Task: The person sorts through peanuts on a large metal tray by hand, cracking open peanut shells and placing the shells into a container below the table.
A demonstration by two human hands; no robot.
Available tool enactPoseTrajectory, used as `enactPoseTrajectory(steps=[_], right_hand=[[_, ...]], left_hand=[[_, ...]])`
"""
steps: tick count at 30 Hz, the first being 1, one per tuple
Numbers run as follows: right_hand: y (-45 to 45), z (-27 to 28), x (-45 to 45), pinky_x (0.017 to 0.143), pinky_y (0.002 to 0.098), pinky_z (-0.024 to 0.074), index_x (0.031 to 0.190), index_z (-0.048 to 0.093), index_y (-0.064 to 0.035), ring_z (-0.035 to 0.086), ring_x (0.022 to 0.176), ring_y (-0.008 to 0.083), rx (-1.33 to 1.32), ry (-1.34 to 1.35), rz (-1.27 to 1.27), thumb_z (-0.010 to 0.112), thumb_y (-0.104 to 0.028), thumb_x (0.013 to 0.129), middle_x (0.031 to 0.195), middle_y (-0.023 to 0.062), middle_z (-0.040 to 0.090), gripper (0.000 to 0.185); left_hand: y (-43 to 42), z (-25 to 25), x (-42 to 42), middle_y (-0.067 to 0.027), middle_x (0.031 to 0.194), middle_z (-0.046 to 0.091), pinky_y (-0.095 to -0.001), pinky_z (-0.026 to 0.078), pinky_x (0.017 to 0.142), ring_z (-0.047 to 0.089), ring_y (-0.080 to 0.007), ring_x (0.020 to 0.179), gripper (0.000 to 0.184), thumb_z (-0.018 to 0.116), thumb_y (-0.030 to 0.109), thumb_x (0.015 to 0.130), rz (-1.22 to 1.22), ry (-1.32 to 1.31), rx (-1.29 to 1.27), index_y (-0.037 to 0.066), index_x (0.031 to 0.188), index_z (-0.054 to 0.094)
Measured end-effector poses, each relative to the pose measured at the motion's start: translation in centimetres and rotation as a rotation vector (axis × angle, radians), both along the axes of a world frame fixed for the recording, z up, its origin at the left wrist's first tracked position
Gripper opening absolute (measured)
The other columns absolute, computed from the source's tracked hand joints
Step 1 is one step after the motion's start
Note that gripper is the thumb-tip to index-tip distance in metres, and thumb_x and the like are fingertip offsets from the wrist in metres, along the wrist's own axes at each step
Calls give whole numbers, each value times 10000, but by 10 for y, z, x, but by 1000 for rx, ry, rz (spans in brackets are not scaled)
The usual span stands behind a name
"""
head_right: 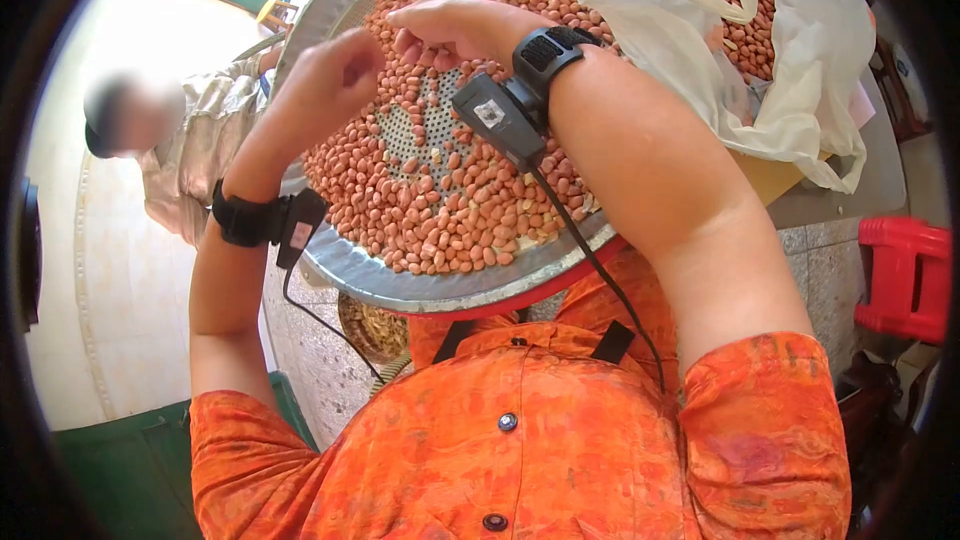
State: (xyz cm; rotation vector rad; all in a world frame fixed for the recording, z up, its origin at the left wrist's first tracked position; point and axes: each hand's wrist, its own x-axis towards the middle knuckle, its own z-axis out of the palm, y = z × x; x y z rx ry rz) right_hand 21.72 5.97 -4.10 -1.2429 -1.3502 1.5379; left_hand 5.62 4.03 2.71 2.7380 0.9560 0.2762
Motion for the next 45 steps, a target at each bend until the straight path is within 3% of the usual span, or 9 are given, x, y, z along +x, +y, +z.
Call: enactPoseTrajectory(steps=[5,8,10,13,15,18,28,33,45], right_hand=[[-11,8,-19,436,176,353,824,518,-65,467,582,75,-142,470,-18,434,-305,870,729,-1,519,258],[7,-8,-12,401,178,333,822,522,-69,458,552,74,-180,488,191,432,-294,872,715,-7,512,247],[12,-5,-2,378,182,310,766,522,-65,444,505,73,-174,469,163,442,-282,865,662,1,501,251],[19,-1,10,351,197,278,695,506,-71,399,446,75,-192,508,98,442,-266,861,582,3,466,264],[21,4,13,342,218,260,665,473,-90,338,423,79,-244,623,26,422,-258,867,531,-8,417,268],[14,10,12,339,205,266,691,445,-95,332,427,84,-211,533,-36,411,-247,874,552,-6,406,240],[9,13,9,337,218,275,683,458,-76,348,415,96,-137,416,-64,424,-238,867,551,8,421,248],[8,12,9,332,230,271,666,465,-73,351,401,101,-120,401,-98,433,-241,863,538,12,421,261],[5,13,7,338,246,266,662,485,-75,364,404,104,-58,354,-113,444,-221,857,518,6,419,247]], left_hand=[[18,-16,1,-72,668,583,-244,423,537,508,-94,556,110,562,104,748,29,-204,83,11,805,575],[12,-14,-2,-82,670,582,-256,431,541,527,-134,553,109,572,105,739,10,-227,236,10,789,583],[3,-14,-7,-89,670,581,-264,433,541,533,-152,552,105,569,104,734,35,-231,263,9,775,586],[-26,-14,-15,-119,663,573,-319,445,567,566,-230,604,118,558,137,722,-3,307,-198,27,714,598],[-42,-25,-17,-125,697,578,-349,451,602,577,-269,678,142,564,179,712,29,504,-181,46,741,606],[-56,-36,-16,-126,742,580,-374,451,630,571,-291,741,159,552,206,712,63,555,-38,60,757,598],[-57,-46,-22,-121,721,563,-386,444,614,560,-298,723,100,515,132,681,16,619,-65,56,719,568],[-43,-45,-14,-114,712,564,-370,444,613,562,-280,713,87,544,119,690,3,234,-75,34,710,551],[-40,-59,-3,-119,728,569,-372,445,635,562,-290,725,127,557,120,690,-56,378,-27,37,784,535]])
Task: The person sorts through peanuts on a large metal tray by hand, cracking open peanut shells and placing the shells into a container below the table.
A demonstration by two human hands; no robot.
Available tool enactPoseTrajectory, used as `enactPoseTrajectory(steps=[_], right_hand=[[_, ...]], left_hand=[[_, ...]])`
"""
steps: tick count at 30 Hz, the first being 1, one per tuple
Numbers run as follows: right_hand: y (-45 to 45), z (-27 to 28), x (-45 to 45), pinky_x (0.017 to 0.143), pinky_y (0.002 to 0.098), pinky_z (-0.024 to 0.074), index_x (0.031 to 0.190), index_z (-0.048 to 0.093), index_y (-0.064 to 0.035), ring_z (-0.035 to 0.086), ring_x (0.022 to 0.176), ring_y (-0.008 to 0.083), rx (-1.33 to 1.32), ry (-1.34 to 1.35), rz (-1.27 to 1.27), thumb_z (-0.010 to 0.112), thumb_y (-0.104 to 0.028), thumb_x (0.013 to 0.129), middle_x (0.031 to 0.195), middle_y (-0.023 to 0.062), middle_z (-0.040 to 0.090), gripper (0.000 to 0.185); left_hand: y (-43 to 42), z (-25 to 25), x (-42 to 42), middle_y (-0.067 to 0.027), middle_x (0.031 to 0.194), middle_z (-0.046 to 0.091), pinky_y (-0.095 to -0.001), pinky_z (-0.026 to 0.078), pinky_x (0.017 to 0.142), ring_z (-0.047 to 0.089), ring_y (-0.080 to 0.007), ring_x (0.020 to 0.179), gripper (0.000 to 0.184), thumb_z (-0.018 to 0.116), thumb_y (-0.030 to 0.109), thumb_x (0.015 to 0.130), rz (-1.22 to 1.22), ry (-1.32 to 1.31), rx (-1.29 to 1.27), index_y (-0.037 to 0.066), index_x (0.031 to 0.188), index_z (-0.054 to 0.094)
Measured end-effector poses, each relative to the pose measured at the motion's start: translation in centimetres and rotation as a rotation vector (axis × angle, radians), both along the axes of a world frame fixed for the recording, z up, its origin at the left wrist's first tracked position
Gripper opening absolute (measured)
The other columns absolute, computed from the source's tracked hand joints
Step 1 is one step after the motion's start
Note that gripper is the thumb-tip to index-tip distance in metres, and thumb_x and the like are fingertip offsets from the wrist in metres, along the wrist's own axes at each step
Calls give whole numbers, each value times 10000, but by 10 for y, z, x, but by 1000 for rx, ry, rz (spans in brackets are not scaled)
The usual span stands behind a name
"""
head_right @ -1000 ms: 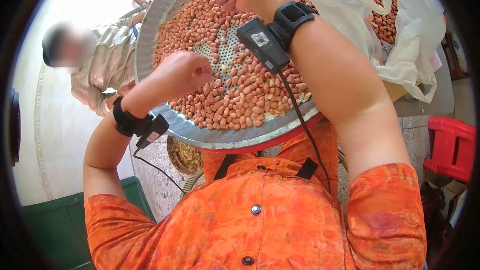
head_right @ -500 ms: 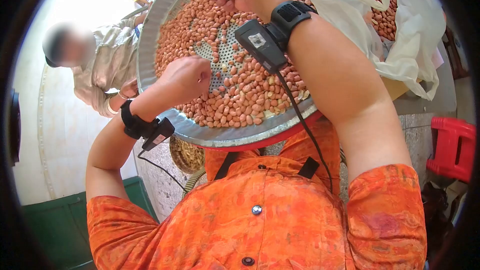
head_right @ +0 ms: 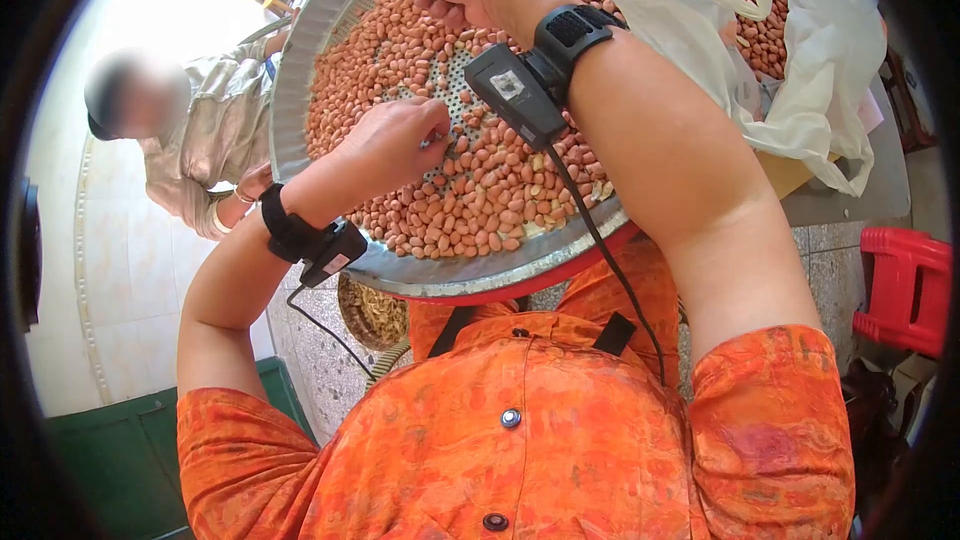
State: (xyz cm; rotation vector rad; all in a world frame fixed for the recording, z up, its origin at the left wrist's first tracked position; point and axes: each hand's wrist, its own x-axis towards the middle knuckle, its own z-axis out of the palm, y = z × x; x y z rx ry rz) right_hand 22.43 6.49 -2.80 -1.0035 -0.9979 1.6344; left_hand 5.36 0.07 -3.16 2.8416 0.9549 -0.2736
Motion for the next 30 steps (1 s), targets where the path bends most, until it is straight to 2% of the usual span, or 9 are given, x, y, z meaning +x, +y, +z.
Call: enactPoseTrajectory(steps=[5,7,9,13,17,20,24,26,30], right_hand=[[4,-5,-2,344,245,269,658,486,-80,370,411,106,-27,-8,16,451,-226,858,516,4,419,250],[14,-16,-10,337,195,266,703,522,-58,409,440,71,50,-175,-51,472,-276,849,589,6,480,267],[16,-23,-11,351,198,283,697,521,-58,415,449,74,65,-176,-24,473,-289,847,589,8,480,280],[-4,-15,-11,402,212,332,716,521,-59,443,493,84,-8,-171,104,472,-322,845,595,13,477,296],[-14,-15,-31,397,198,324,772,518,-62,439,502,81,-127,29,206,463,-337,850,629,23,476,291],[-10,-17,-24,362,190,326,816,525,-64,456,453,73,-144,44,360,443,-368,860,614,-6,501,317],[4,-25,-17,350,175,321,800,518,-58,464,459,66,-34,85,440,442,-369,860,618,10,521,326],[8,-25,-17,319,152,217,648,476,-87,282,386,21,-9,143,407,449,-302,864,514,-52,368,306],[5,-17,-15,317,147,208,639,446,-99,282,399,22,-79,159,245,447,-306,867,521,-47,368,308]], left_hand=[[6,0,-4,-127,693,568,-358,447,596,561,-288,656,89,550,88,684,-76,-135,-5,20,739,537],[9,2,-8,-121,666,565,-339,450,580,564,-268,620,75,550,69,681,-64,-192,-31,12,729,540],[11,5,-12,-79,620,553,-271,444,554,548,-156,576,69,556,41,688,47,-336,-234,6,746,553],[27,29,-14,-29,624,544,-211,423,545,492,-51,583,80,573,65,720,104,-453,-99,4,770,563],[34,47,-10,-32,647,567,-220,421,535,505,-61,578,99,590,86,731,103,-600,56,8,786,563],[34,49,-19,-48,663,581,-234,427,538,529,-84,582,101,588,99,734,85,-508,238,14,785,565],[24,34,-39,-72,673,582,-257,436,544,551,-136,580,102,580,111,734,93,-525,138,23,783,568],[15,30,-47,-96,694,580,-282,438,545,560,-191,586,96,567,112,737,130,-227,-39,31,787,571],[8,19,-53,-109,746,576,-310,443,595,573,-210,668,104,568,127,730,96,-75,16,36,780,575]])
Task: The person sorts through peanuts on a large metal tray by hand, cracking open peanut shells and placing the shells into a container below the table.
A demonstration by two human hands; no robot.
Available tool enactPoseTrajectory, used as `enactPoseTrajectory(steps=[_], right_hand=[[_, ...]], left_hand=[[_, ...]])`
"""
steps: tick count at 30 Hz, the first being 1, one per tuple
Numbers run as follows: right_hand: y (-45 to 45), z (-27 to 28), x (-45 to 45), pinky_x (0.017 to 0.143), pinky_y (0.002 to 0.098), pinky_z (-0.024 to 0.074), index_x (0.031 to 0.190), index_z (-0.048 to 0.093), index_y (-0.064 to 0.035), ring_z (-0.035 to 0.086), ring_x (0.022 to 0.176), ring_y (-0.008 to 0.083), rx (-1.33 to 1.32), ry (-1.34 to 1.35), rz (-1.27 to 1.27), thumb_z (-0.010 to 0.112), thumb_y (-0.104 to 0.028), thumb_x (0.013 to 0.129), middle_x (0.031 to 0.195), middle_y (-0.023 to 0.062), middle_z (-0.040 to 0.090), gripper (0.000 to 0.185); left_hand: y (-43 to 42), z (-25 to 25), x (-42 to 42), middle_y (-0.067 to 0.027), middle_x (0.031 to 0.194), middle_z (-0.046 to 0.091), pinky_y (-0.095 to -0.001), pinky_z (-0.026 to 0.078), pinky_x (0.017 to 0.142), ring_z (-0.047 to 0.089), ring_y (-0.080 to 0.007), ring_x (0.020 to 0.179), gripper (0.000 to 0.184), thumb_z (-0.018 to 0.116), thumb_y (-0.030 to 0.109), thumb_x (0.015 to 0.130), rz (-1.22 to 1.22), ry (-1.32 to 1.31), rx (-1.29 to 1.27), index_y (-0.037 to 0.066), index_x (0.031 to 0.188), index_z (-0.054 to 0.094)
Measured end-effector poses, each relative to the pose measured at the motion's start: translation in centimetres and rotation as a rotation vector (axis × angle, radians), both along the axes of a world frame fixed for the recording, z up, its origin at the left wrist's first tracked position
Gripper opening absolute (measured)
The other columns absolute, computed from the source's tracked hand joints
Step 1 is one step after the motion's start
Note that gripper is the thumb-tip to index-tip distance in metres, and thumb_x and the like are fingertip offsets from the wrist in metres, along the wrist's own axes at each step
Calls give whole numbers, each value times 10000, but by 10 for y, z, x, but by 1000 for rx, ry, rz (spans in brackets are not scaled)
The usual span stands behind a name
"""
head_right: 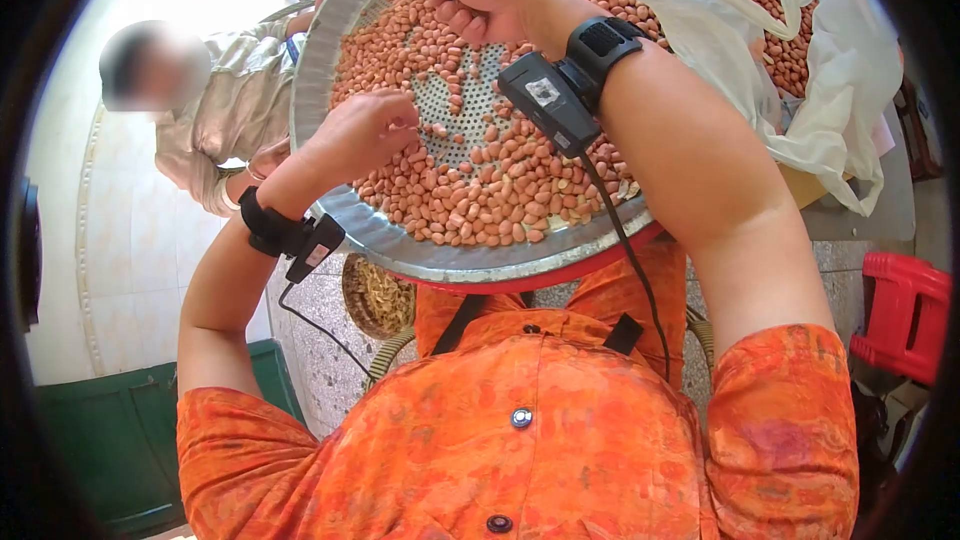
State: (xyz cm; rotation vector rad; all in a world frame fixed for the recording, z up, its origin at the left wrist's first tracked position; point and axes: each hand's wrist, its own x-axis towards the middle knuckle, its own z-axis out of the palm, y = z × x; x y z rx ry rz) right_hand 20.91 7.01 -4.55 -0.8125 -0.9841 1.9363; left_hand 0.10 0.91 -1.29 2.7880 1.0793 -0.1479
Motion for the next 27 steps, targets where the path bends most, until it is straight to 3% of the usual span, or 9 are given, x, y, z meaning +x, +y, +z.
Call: enactPoseTrajectory(steps=[6,8,10,12,15,19,21,24,27], right_hand=[[7,-7,3,327,154,202,650,460,-91,306,418,28,69,5,17,456,-299,864,539,-33,408,298],[3,-5,0,330,158,205,646,460,-90,312,419,30,87,-48,-12,463,-298,861,542,-31,412,299],[3,-6,-2,334,161,208,642,461,-89,318,421,33,105,-102,-43,469,-297,857,544,-28,417,300],[4,-5,-2,349,173,257,656,483,-83,358,441,47,57,-118,-42,482,-308,849,552,-19,431,296],[-4,4,3,346,244,269,673,487,-83,362,404,108,-142,13,-18,460,-250,861,509,5,417,253],[-9,10,5,346,249,291,699,492,-85,388,402,115,-126,-52,-105,465,-273,863,513,12,445,251],[-9,9,6,345,258,318,723,498,-81,420,401,126,-37,-77,-134,458,-275,866,527,21,479,244],[-7,8,8,346,264,336,711,502,-79,442,401,135,12,-109,-148,452,-271,868,541,29,501,253],[-7,8,9,344,261,329,687,500,-75,427,389,135,-5,-123,-109,450,-265,870,530,26,487,268]], left_hand=[[-6,18,-22,-71,720,571,-297,449,609,565,-177,674,126,595,138,710,-50,124,-554,29,769,575],[11,19,-35,-78,711,574,-294,451,607,569,-180,682,114,584,121,715,95,159,-436,22,772,571],[30,15,-50,-135,897,558,-308,481,592,576,-196,716,273,534,78,729,53,67,78,41,998,514],[35,18,-41,-158,974,519,-310,505,510,575,-216,730,423,513,74,732,564,86,-210,53,1143,411],[45,6,-30,-156,1041,471,-303,507,433,573,-228,761,499,514,63,728,721,-66,-440,58,1199,349],[40,-3,-7,-155,1047,451,-278,508,515,570,-194,775,486,522,40,732,519,-124,-416,55,1191,363],[39,-6,-1,-134,1050,454,-260,490,598,561,-162,754,501,539,28,741,98,-469,-353,64,1205,352],[28,-1,6,-70,931,518,-242,459,638,554,-122,755,363,548,31,761,173,-763,-593,67,1112,462],[21,6,-8,-47,796,572,-270,460,610,582,-151,729,196,575,59,734,81,-196,-454,62,930,571]])
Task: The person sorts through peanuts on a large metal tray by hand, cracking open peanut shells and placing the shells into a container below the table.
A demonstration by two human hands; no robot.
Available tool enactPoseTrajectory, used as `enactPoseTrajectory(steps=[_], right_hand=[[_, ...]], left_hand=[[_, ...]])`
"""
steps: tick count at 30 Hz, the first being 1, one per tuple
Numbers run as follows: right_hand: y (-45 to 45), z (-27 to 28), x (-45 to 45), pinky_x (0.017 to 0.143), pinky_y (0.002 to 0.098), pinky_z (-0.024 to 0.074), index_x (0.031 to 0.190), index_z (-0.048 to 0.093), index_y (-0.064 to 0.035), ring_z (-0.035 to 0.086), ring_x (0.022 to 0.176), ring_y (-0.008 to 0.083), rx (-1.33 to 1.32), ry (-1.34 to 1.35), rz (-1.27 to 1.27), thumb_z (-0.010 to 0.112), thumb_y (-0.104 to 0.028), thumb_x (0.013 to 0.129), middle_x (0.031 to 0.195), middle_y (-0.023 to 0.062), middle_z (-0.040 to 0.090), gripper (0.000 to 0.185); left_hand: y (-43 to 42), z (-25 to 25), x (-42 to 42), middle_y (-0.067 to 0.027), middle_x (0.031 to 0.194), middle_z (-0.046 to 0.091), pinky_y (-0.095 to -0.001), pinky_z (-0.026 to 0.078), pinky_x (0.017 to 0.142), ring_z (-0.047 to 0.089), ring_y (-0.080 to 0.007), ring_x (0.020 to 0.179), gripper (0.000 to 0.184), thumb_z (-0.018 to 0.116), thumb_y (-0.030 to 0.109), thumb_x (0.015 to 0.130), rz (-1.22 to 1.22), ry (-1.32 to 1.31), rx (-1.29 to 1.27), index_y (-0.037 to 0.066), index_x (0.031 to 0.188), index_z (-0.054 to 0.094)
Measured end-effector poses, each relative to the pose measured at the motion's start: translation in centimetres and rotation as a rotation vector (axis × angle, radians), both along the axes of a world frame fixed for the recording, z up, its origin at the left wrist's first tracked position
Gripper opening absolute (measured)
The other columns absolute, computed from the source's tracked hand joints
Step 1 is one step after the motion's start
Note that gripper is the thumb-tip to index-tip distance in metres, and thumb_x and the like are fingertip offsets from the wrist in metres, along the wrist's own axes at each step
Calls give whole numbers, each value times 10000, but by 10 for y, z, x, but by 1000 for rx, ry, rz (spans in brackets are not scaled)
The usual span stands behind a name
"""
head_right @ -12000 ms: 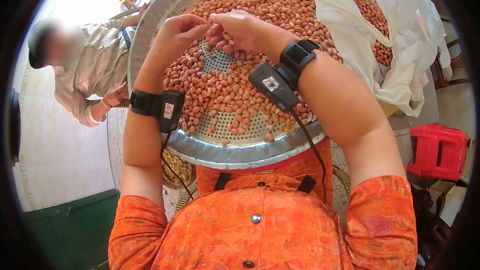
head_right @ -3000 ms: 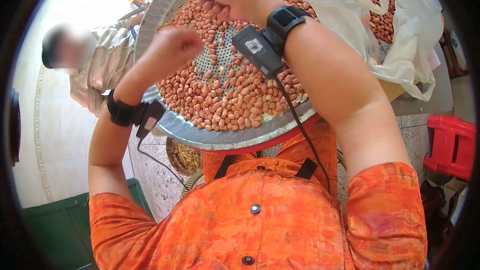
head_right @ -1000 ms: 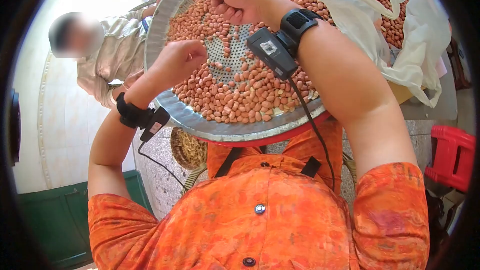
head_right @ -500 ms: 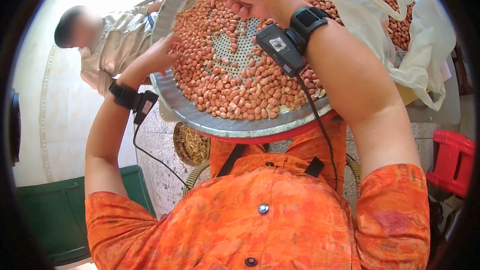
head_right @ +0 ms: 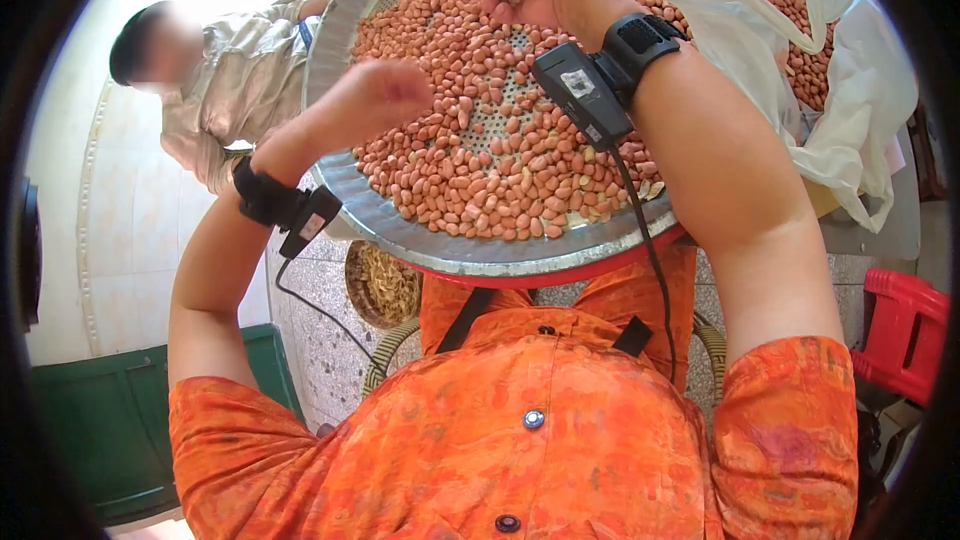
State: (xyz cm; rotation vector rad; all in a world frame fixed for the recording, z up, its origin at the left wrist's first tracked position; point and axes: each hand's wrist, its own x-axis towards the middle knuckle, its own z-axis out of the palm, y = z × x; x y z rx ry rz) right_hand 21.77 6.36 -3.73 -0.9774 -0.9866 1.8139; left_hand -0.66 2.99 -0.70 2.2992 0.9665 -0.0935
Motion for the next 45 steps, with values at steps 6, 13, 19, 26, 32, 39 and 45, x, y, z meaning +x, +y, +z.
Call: enactPoseTrajectory(steps=[6,13,19,26,32,39,45], right_hand=[[0,0,-1,349,261,318,657,487,-75,407,398,129,9,52,33,439,-256,875,515,18,457,288],[-4,4,-2,356,253,314,651,482,-82,394,403,125,15,-11,4,445,-249,873,513,12,443,280],[-4,2,-2,355,252,309,652,476,-83,392,397,125,-5,18,50,450,-252,871,507,16,441,277],[-11,-11,-21,380,193,322,703,513,-60,416,482,77,105,-106,13,488,-332,843,583,6,475,307],[-21,-1,-34,328,170,254,761,494,-41,392,454,71,-125,145,123,442,-336,866,588,29,461,318],[1,1,-14,313,155,202,695,442,-72,291,417,42,20,317,61,416,-302,886,557,-15,361,300],[0,8,1,312,161,202,703,432,-73,298,419,46,18,328,-14,441,-269,873,568,-6,374,260]], left_hand=[[-16,-9,-7,-116,690,584,-355,454,625,575,-277,686,111,575,110,672,-99,316,368,45,759,597],[-22,-11,-2,-114,701,593,-363,453,614,579,-283,688,88,563,104,664,-49,302,381,39,718,589],[-20,-21,2,-122,700,595,-364,460,608,581,-289,679,100,558,115,671,-106,345,448,41,727,596],[3,11,18,-104,657,589,-320,451,553,576,-219,585,107,559,126,705,-23,163,505,28,739,587],[31,38,27,-86,618,586,-251,450,559,588,-141,618,124,551,120,760,-11,-79,852,39,846,590],[78,5,-13,-173,852,587,-405,524,455,619,-256,639,428,434,27,746,543,404,223,47,1170,382],[61,-20,29,-231,1084,451,-363,487,739,549,-331,901,447,502,81,720,182,356,413,49,1158,415]])
